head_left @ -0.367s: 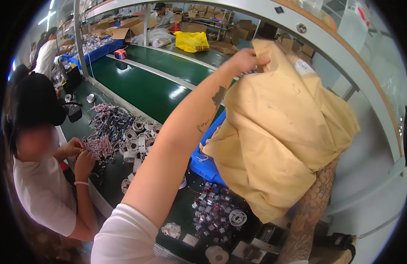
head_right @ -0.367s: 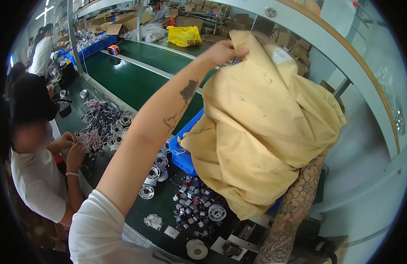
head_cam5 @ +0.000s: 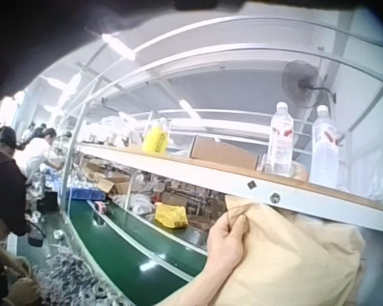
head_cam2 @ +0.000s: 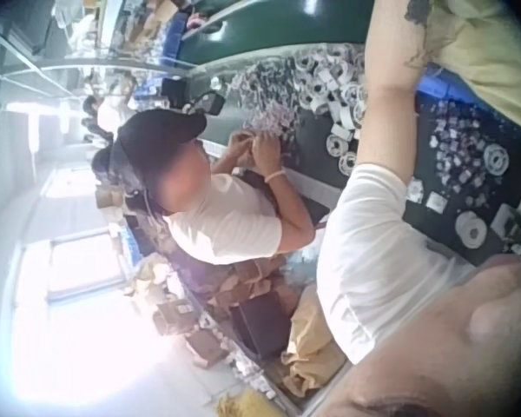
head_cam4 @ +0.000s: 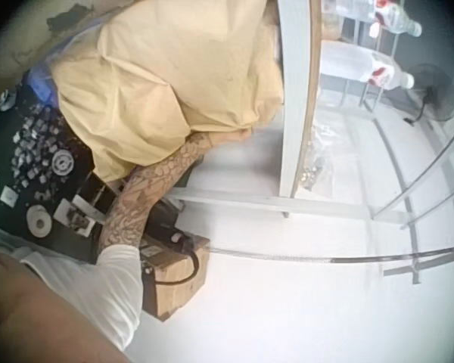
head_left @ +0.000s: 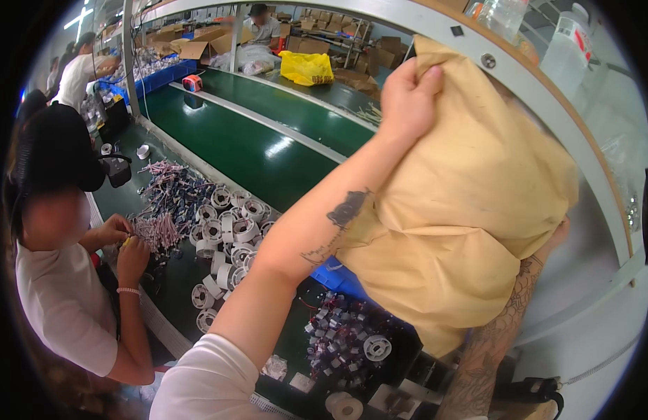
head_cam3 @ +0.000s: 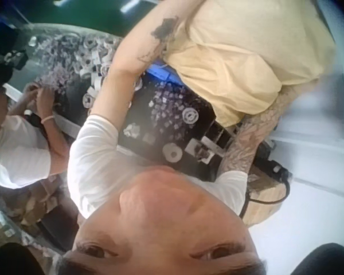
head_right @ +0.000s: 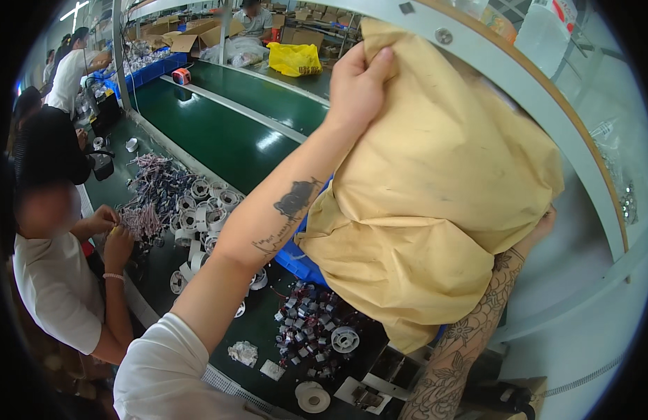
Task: Assembling electronic motor components by inserting wires and using an electric screwdriver at a factory workbench.
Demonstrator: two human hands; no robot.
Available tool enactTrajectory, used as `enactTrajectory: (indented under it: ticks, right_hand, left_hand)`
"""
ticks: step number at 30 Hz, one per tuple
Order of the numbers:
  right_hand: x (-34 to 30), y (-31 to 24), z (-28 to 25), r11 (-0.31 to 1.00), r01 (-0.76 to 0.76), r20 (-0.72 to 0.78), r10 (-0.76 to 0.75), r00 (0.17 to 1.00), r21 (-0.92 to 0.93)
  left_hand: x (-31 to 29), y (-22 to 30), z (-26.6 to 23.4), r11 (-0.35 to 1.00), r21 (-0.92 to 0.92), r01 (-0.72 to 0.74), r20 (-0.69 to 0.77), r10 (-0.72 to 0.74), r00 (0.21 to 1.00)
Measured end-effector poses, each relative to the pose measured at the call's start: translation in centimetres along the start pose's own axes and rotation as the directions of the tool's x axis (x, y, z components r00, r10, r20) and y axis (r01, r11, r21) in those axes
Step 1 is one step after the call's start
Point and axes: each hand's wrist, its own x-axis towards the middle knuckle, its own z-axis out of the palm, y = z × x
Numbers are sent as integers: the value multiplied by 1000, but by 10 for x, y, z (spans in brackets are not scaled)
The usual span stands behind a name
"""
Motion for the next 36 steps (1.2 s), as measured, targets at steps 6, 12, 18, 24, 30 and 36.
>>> enactTrajectory:
  ticks: [6, 12, 18, 24, 30, 36]
  right_hand:
    - [3, 15, 43, 969, -44, -231, -14, 973, -244]
    - [8, 7, 35, 992, -121, -201, 114, 973, -21]
    - [-63, -27, 1, 971, -141, -224, 183, 957, 192]
    - [-104, -52, -24, 953, -179, 54, 171, 984, 244]
    - [-90, -109, 16, 989, 31, -125, -49, 991, -142]
    - [-107, -126, 91, 957, 160, -355, -240, 903, -241]
  left_hand:
    - [-25, 25, 45, 927, 148, -343, -111, 361, 926]
    - [-53, 64, 42, 971, -141, -194, -13, 195, 981]
    - [-69, 73, 19, 978, 55, -199, 213, 183, 960]
    - [-87, 110, 7, 990, 105, -91, 317, 54, 947]
    - [-70, 112, 4, 953, 122, -277, 143, 260, 955]
    - [-44, 141, 11, 868, 37, -495, -46, 497, 867]
